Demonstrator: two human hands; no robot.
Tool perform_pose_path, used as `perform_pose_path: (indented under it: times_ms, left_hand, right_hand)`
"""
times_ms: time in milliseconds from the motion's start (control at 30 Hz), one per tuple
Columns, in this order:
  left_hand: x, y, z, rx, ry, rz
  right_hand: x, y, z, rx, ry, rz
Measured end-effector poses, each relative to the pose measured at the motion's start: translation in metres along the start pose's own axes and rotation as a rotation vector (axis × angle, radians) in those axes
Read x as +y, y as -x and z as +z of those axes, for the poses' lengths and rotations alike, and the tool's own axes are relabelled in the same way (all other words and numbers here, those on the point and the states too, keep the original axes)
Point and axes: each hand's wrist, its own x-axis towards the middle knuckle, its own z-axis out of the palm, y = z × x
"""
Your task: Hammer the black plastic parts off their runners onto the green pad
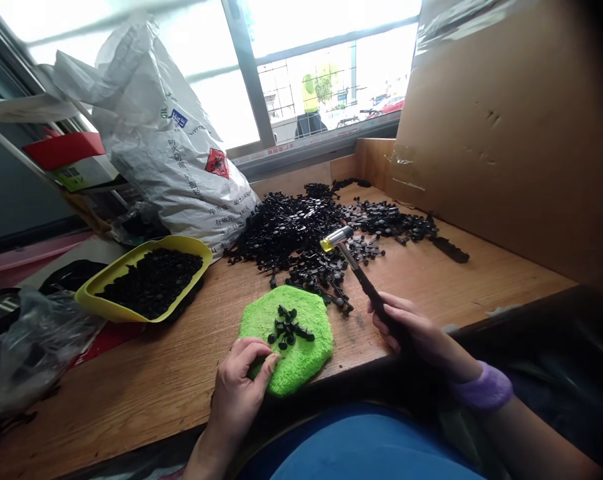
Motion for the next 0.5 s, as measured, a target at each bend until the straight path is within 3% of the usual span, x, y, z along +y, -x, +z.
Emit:
perform_pose_path:
  times_ms: [133,300,400,500]
  left_hand:
    - [-0.005,-0.004,0.002,0.064,-0.096,0.005]
    - [-0.012,-0.018,-0.008,0.054,-0.074,-0.017]
    - [0.004,-0.046,-0.012,0.080,-0.103,0.009]
    - [0.033,-0.085,0.001,-0.037,-0.154,0.211]
  right_hand:
    - [-0.002,0.001,0.002,0.019,-0.019,-0.018]
    - [0.001,0.003,0.003,0.082,-0.050,-0.074]
    - [0.004,0.002,0.003,0.113,-0.077,-0.112]
    - [0.005,0.002,0.002,0.143,-0.097,-0.144]
